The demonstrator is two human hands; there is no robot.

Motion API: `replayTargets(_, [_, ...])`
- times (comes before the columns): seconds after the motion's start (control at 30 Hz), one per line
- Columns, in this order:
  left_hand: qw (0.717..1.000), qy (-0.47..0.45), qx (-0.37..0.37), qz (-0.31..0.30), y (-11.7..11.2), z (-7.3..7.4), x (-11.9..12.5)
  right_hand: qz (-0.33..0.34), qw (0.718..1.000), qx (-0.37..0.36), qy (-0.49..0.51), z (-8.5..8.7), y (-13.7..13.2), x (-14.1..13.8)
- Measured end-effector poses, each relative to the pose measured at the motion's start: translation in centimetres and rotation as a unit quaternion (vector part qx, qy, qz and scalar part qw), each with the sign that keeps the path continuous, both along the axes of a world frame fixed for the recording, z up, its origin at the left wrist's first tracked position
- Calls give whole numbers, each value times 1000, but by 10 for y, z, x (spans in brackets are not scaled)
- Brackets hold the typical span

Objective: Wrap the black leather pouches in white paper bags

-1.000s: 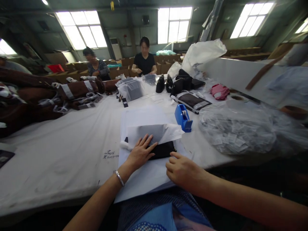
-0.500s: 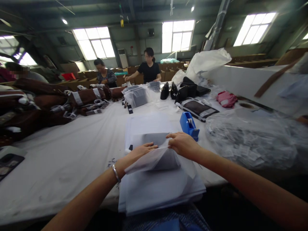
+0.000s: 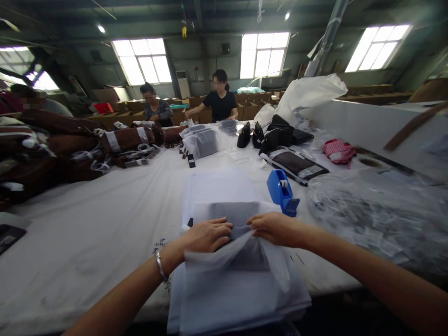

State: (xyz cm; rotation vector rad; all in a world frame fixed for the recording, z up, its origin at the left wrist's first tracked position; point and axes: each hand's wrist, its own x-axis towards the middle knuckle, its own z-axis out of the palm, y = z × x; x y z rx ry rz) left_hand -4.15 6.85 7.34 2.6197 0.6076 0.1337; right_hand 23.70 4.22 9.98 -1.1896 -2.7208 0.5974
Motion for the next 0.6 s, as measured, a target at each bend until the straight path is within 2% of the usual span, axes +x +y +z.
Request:
replayTargets(0.13, [999,-16,43,25,-7,0,1,-20,998,-32,54,-16,-24,16])
replayTargets(0.33, [994,-4,104,39,-4,-18,10,-87,986,-62,126,-35,-19,32])
replayTargets(0.47, [979,41,192,55,-8,-33,23,-103,984,-72,123,-35,-22,35])
replayTargets(0.6, [966,46,253,20,-11,-35,27,-162,971,-137,108,-23,-29,30])
